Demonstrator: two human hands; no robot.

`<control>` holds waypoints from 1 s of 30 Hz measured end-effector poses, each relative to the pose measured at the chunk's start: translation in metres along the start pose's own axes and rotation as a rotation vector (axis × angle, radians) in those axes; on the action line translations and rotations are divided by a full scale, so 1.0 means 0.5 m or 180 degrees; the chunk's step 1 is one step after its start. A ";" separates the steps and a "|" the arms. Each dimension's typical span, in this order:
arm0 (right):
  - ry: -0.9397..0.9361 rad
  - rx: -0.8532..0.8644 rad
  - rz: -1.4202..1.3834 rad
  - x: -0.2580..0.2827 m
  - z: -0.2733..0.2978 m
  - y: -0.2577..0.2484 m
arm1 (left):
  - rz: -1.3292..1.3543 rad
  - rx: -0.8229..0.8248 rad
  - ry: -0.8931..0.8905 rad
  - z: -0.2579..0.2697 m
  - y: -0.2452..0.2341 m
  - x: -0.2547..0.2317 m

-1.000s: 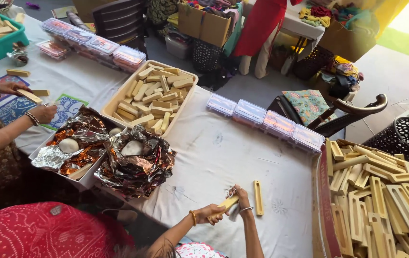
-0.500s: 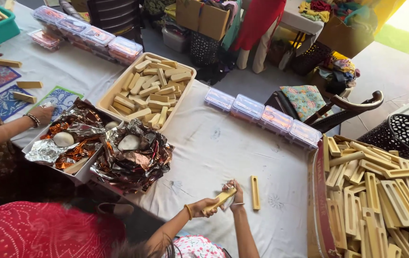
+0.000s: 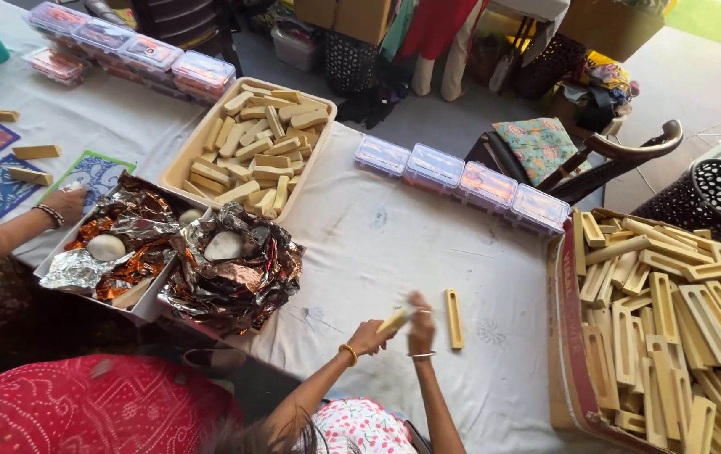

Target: The person sits at a table and wipes several small, rectangular wooden blocks with a white cloth. They pick up each block, rub its surfaces, and place it back on the table. Another person is visible nearby handling foil-wrapped items.

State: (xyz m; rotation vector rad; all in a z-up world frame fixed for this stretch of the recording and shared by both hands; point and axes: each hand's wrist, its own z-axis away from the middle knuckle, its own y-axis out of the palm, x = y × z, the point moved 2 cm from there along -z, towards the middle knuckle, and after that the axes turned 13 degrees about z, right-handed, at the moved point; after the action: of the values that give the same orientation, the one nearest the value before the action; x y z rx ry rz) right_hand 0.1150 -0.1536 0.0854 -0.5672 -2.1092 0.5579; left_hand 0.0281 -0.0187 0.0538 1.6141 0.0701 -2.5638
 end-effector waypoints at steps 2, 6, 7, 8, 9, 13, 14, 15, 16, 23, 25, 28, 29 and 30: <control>-0.0571 0.0169 0.0441 -0.011 0.006 0.008 | -0.0644 -0.0367 0.0669 -0.045 0.015 0.058; -0.0276 0.0896 0.0569 -0.106 0.000 0.056 | -0.1655 -0.0681 0.1405 0.038 -0.001 -0.040; -0.0282 0.0889 0.0564 -0.102 -0.008 0.060 | -0.1661 -0.0688 0.1412 0.033 -0.009 -0.033; 0.0265 0.1137 0.0073 -0.109 -0.012 0.057 | -0.1773 -0.0704 0.1669 0.032 -0.005 -0.026; 0.0813 0.1380 -0.0419 -0.115 -0.013 0.056 | -0.1886 -0.0721 0.1926 0.032 -0.001 -0.018; 0.2152 0.1608 -0.2838 -0.033 -0.045 0.020 | 0.0134 0.0117 0.0307 0.041 0.008 -0.019; 0.2397 0.1559 -0.3892 -0.023 -0.040 0.017 | 0.1349 0.0955 -0.0242 0.034 0.018 0.005; 0.2615 0.1475 -0.4952 -0.013 -0.036 0.013 | 0.2560 0.1787 -0.0806 0.029 0.029 0.024; 0.2616 0.1446 -0.4966 -0.027 -0.030 0.016 | 0.2537 0.1795 -0.0823 0.034 0.025 0.019; 0.2944 0.1181 -0.4007 -0.076 -0.012 -0.007 | 0.0537 0.0847 -0.0114 0.037 0.041 -0.009; 0.3064 0.1102 -0.3755 -0.088 -0.012 -0.002 | 0.0138 0.0596 0.0117 0.043 0.044 -0.007; 0.3131 0.0816 -0.3348 -0.100 -0.002 0.007 | -0.1234 -0.0135 0.1439 0.045 0.048 -0.001; 0.2938 0.0650 -0.2634 -0.095 0.002 0.002 | -0.1641 -0.0361 0.1676 0.048 0.051 -0.007; 0.2711 0.0490 -0.1938 -0.086 -0.001 0.003 | -0.2055 -0.0601 0.1918 0.048 0.048 -0.016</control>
State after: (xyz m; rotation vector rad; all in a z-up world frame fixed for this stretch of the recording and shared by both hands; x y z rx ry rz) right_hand 0.1383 -0.1772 0.0579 -0.0215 -1.2993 0.0818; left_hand 0.0130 -0.0443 0.0717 2.5208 0.9908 -2.1959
